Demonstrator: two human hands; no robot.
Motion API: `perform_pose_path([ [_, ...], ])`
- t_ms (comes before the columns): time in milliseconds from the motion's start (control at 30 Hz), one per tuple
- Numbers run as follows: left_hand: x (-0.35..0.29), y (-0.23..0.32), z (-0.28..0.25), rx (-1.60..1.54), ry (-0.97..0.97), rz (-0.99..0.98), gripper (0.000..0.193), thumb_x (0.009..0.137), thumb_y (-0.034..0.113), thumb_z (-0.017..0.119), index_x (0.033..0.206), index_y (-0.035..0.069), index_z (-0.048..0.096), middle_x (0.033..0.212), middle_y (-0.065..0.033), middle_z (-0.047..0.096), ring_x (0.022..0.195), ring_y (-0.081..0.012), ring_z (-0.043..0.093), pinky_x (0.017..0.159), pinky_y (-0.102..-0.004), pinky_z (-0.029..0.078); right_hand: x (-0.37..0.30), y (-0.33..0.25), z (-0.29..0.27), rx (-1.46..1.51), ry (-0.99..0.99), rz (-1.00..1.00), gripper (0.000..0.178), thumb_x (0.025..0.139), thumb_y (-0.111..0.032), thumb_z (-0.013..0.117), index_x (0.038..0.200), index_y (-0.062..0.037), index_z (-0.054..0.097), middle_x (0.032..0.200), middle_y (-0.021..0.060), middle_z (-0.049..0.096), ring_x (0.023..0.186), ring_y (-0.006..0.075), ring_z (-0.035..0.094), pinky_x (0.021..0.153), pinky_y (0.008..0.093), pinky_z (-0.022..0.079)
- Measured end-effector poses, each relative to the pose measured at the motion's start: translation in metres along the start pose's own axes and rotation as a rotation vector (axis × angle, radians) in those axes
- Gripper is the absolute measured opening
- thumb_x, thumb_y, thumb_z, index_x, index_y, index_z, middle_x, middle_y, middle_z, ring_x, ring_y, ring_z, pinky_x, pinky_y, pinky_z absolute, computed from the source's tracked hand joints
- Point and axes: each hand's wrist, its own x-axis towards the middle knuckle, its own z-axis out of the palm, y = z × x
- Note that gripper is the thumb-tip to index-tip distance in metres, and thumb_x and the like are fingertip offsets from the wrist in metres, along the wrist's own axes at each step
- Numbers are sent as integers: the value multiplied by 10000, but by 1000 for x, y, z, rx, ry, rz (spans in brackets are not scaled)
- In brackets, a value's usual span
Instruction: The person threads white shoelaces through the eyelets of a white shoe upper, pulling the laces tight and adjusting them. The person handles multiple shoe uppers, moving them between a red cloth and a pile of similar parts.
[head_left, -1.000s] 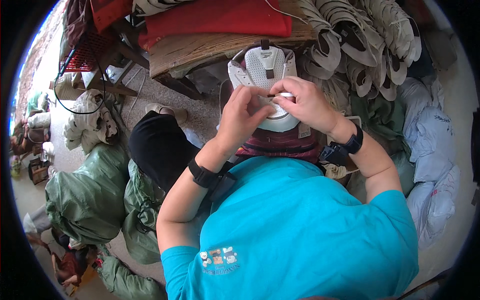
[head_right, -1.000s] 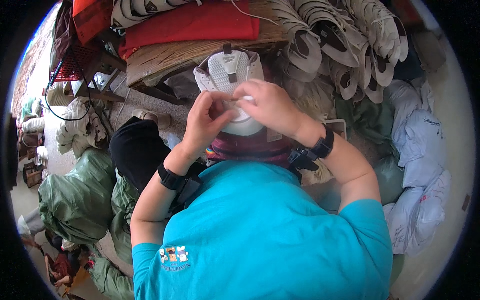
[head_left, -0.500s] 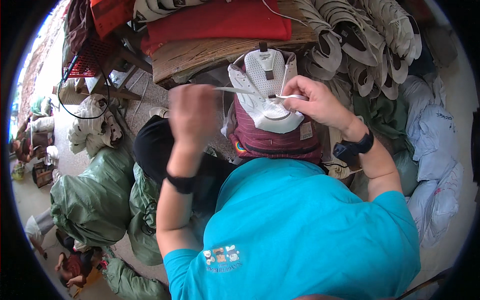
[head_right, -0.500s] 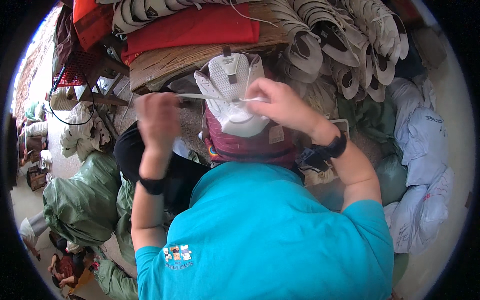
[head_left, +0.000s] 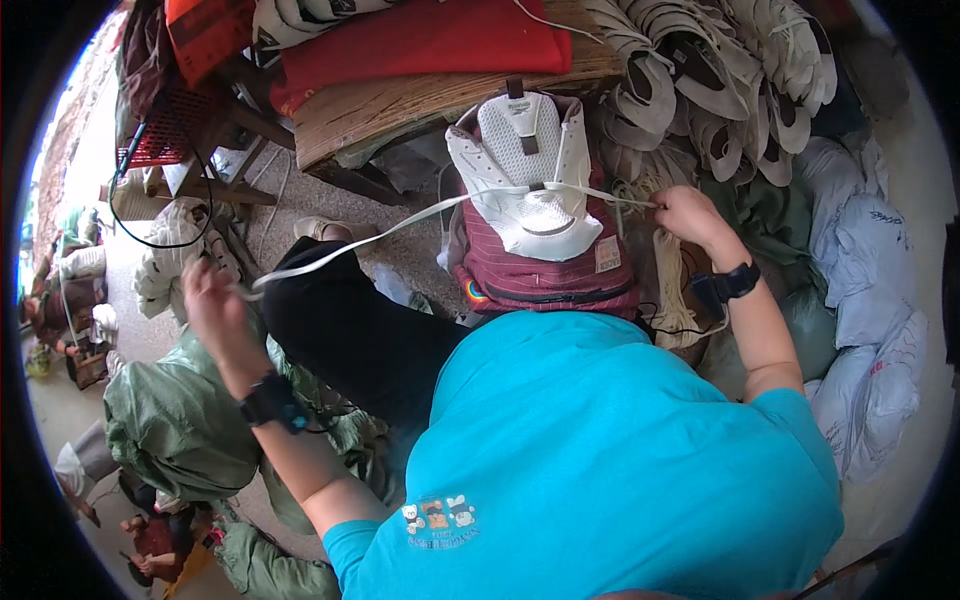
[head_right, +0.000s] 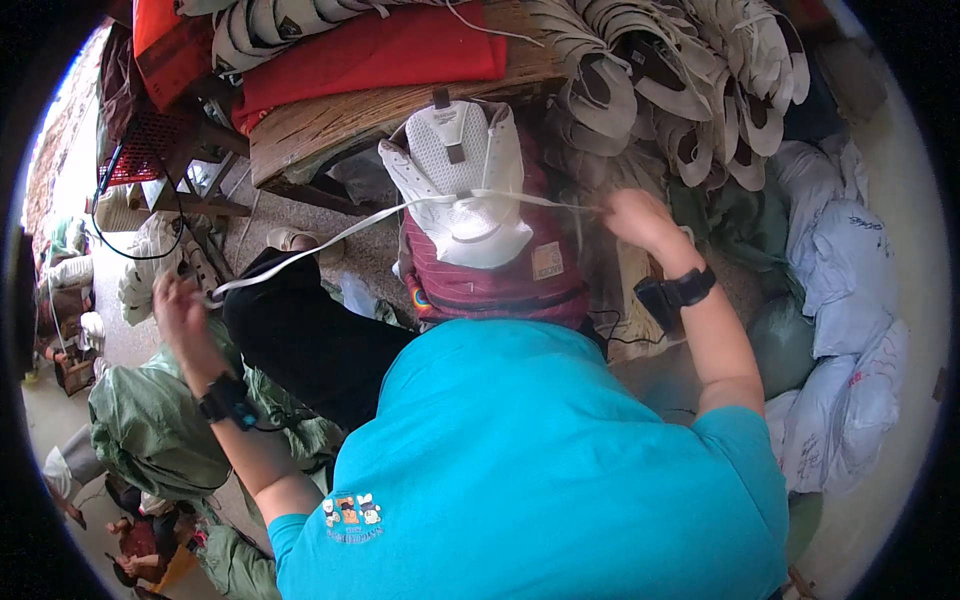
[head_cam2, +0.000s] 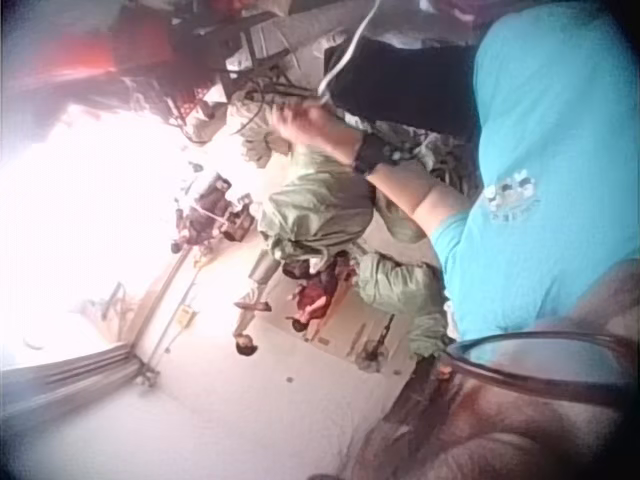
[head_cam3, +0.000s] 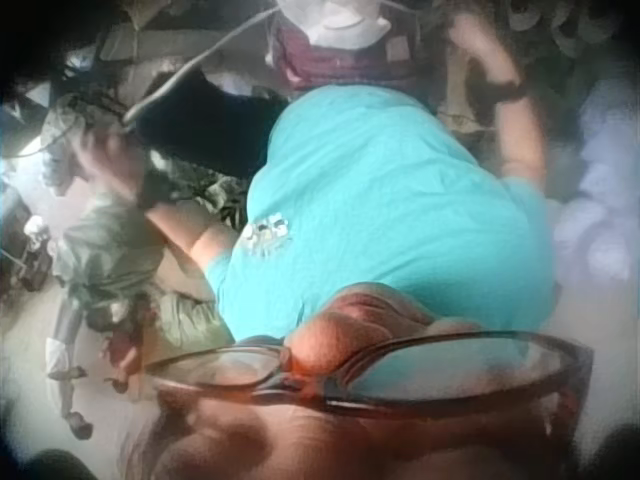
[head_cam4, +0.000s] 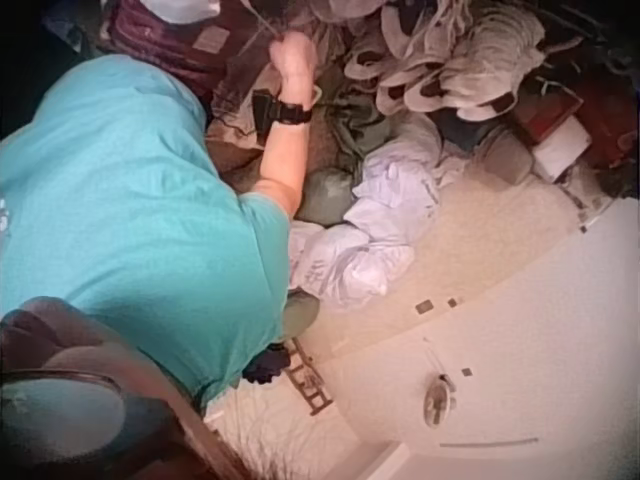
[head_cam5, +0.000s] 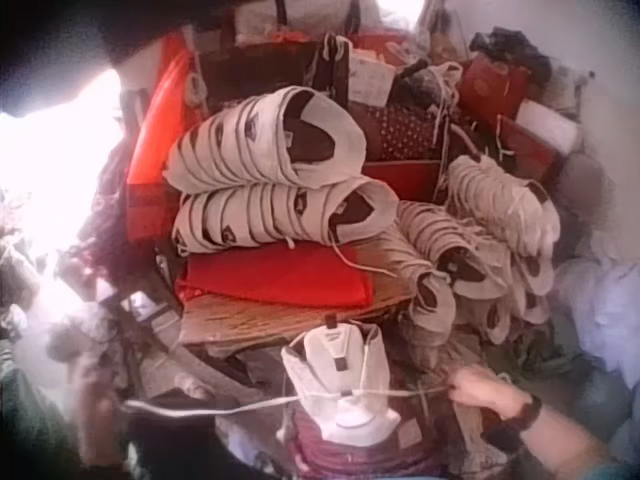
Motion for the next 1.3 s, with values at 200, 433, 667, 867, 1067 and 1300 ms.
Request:
perform_pose_path([
  [200,-24,-71,233,334,-133,-185,314,1010,159,552,1253,-39,582,885,-19,633,705,-51,524,632,-193,432,15,44,42,1563,79,345,366,911,-20,457,1254,72,544,1185,248,640,1040,307,663,842,382,565],
  [433,-58,-117,300,-35,-163,-235,255,1025,79,516,1258,-18,557,1104,-112,681,818,-90,602,746,-216,489,26,214,116,2209,549,618,334,916,52,369,1212,107,513,1001,132,596,693,161,531,596,253,447],
  [667,-62,-111,298,32,-246,-329,194,1020,19,470,1205,-26,504,1061,-120,687,624,-62,556,560,-188,473,-7,303,157,1804,709,992,211,974,-127,452,1084,-13,592,672,6,533,471,126,369,414,253,311],
  [867,-75,-107,304,167,-285,-501,175,998,62,529,1149,-15,573,907,-54,686,567,-33,508,504,-176,427,35,117,33,1748,162,301,254,958,-81,523,1194,8,555,1009,78,640,523,55,368,434,226,311],
  [1067,-70,-115,298,375,-329,-448,149,975,84,575,1043,-21,656,813,-37,660,639,-54,550,574,-219,459,8,-55,-44,1703,-9,-234,517,932,10,499,1430,40,366,1241,160,611,909,128,622,837,255,520],
  [1300,-67,-105,310,627,-371,-310,179,959,163,648,962,-17,652,757,-8,633,655,-49,552,582,-214,456,0,-100,-52,1084,-45,-371,194,1030,-206,517,1125,-42,559,880,-10,600,753,37,562,667,183,459],
])
